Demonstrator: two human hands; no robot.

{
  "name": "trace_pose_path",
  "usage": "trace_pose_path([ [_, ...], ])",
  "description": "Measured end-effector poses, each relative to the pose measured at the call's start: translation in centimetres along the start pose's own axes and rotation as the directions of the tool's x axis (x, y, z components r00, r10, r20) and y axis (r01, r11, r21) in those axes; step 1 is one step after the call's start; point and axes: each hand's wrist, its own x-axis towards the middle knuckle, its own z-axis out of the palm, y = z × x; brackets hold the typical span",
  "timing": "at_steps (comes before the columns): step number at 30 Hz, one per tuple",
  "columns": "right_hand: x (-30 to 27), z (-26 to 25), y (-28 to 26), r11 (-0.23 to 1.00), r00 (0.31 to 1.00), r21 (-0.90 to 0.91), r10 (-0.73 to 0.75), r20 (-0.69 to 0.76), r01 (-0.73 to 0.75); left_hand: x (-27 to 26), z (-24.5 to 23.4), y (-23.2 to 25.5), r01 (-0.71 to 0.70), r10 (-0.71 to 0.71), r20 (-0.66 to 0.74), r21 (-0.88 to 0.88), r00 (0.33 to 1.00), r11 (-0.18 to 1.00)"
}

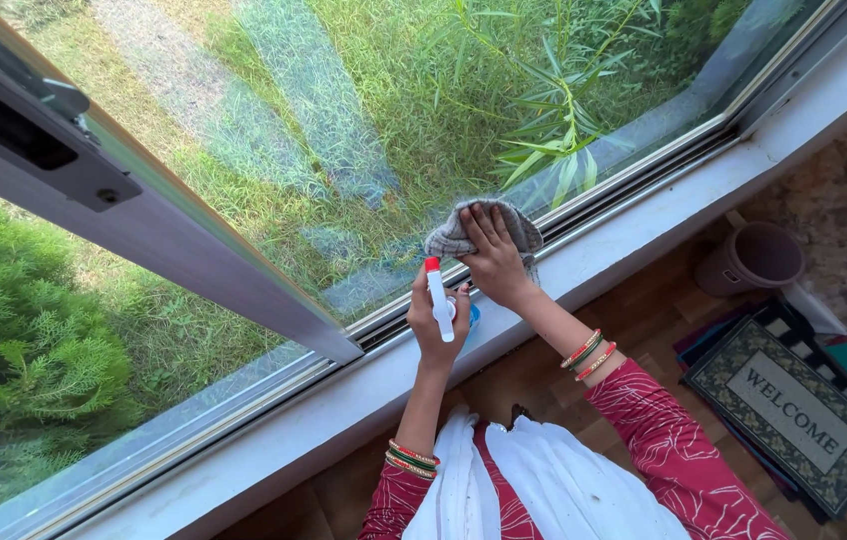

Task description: The person cleans a large window pane using a spray bottle and a cloth. They repeatedly spray the glass and wipe it in circular and linear motions across the surface.

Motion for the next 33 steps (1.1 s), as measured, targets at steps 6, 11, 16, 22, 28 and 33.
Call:
trace_pose_path([
  [6, -3.5, 1.2, 1.3, 0.992, 0.991, -0.047, 0.118, 0.058, -0.115, -0.1, 0.5, 0.3, -0.008, 0.01, 0.042, -0.058, 0.999, 0.998],
  [11, -2.3, -0.8, 1.5, 0.951, 0.953, 0.09, 0.299, -0.044, -0.294, 0.1, 0.4, 0.3, 0.007, -0.006, 0.035, -0.019, 0.999, 1.0],
  [16, 2.2, -3.2, 0.1, 0.916, 0.908, 0.171, 0.39, -0.152, -0.364, -0.1, -0.5, 0.8, -0.007, 0.008, 0.028, -0.024, 1.0, 1.0],
  [22, 4.9, -2.4, -2.4, 0.991, 0.975, 0.012, 0.132, -0.181, -0.132, -0.7, -1.3, 0.4, -0.06, 0.06, 0.005, -0.047, 0.998, 0.997],
  [28, 1.1, 0.2, -1.8, 0.991, 0.995, -0.09, -0.1, 0.023, 0.102, -1.2, -1.4, 0.5, -0.06, 0.062, 0.03, -0.051, 0.998, 0.997],
  [33, -3.3, 1.9, 0.5, 0.993, 0.984, -0.091, -0.053, 0.172, 0.069, -0.7, -1.0, 1.2, -0.098, 0.098, 0.01, -0.032, 0.995, 0.995],
])
